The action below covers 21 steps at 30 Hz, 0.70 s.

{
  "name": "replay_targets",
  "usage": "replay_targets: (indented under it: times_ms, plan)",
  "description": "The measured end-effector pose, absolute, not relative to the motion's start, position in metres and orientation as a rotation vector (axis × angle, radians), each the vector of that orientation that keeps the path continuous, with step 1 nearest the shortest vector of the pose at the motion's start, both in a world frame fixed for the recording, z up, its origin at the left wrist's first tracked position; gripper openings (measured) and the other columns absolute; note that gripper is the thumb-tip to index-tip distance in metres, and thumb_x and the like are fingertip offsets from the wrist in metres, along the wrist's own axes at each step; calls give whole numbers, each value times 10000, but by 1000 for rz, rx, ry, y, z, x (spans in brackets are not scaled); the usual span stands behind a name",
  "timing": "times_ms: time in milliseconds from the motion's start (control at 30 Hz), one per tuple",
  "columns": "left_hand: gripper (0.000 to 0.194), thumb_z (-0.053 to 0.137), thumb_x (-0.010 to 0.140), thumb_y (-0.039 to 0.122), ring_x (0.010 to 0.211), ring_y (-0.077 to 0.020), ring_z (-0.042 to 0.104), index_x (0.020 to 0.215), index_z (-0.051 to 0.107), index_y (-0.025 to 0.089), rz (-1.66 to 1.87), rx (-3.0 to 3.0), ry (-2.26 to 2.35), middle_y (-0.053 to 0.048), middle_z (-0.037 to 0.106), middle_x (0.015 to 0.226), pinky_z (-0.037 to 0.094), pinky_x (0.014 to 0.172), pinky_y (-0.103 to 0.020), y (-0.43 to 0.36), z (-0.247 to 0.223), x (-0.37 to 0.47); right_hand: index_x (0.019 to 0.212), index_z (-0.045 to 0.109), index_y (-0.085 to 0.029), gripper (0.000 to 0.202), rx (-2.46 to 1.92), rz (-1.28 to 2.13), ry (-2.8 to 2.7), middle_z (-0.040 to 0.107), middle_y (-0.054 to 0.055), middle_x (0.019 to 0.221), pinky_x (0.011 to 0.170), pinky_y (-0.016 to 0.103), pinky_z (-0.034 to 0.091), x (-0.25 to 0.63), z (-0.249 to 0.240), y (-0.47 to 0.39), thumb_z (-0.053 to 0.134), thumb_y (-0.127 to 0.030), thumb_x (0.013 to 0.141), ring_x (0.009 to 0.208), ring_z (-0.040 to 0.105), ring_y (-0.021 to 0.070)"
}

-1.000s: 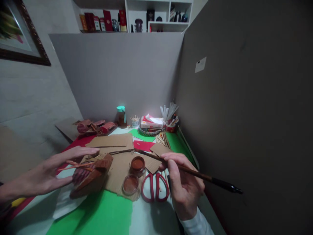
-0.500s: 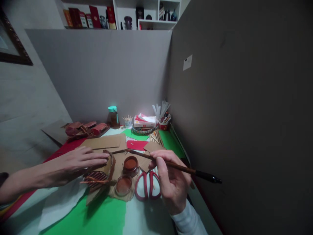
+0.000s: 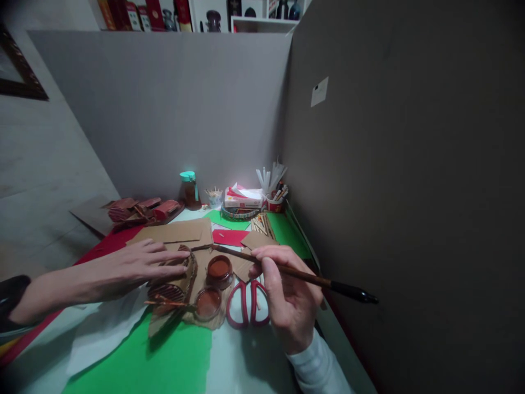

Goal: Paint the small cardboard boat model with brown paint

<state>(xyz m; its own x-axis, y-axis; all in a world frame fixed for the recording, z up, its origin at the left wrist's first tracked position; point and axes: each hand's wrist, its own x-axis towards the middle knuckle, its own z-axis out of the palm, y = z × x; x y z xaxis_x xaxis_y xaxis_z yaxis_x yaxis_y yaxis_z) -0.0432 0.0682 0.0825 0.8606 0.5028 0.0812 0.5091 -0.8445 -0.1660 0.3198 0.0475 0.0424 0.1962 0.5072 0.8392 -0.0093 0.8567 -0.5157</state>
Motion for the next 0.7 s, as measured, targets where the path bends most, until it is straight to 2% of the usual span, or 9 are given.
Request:
replay_targets:
  times_ms: [200, 367, 433, 533, 600, 700]
  plan:
    - [1022, 503, 942, -46, 1393, -325, 751, 1795, 351, 495, -27, -2845, -809, -28, 639, 1795, 476, 1111, -463, 68, 72, -53, 1026, 838, -205, 239, -457, 384, -1346, 832, -4, 1012, 736, 150, 669, 321, 43, 47, 659, -78, 1122, 744, 771, 76]
    - [1044, 504, 860, -47, 1499, -321, 691, 1784, 348, 413, -18, -2851, -796, -23, 591, 1837, 428, 1185, -488, 60, 79, -51, 1001, 850, -201, 219, -485, 415, -1314, 837, 3, 1002, 734, 155, 677, 320, 42, 48, 688, -115, 1123, 716, 777, 80]
    - [1018, 522, 850, -33, 1525, -307, 662, 1766, 360, 382, -35, -2852, -795, -29, 612, 1822, 414, 1201, -479, 52, 88, -45, 982, 859, -201, 213, -495, 438, -1277, 844, 7, 984, 720, 155, 678, 320, 42, 49, 707, -144, 1119, 696, 782, 85]
    - [817, 481, 965, 16, 1463, -293, 666, 1720, 387, 315, -94, -2810, -836, -61, 724, 1685, 392, 1205, -460, 39, 101, -36, 948, 871, -207, 193, -516, 486, -1179, 852, 11, 966, 691, 156, 677, 322, 44, 49, 749, -183, 1096, 671, 782, 92]
    - [749, 462, 1003, 65, 1410, -303, 658, 1711, 375, 292, -149, -2770, -851, -74, 751, 1598, 357, 1226, -470, 30, 109, -32, 927, 877, -208, 174, -525, 522, -1092, 853, 17, 956, 670, 158, 679, 326, 45, 51, 794, -236, 1078, 659, 778, 95]
    - [700, 464, 1039, 150, 1433, -321, 583, 1723, 372, 268, -243, -2689, -867, -78, 729, 1532, 301, 1289, -471, 18, 118, -30, 883, 877, -206, 203, -530, 572, -958, 847, 27, 923, 600, 159, 663, 335, 49, 57, 875, -354, 1023, 613, 758, 97]
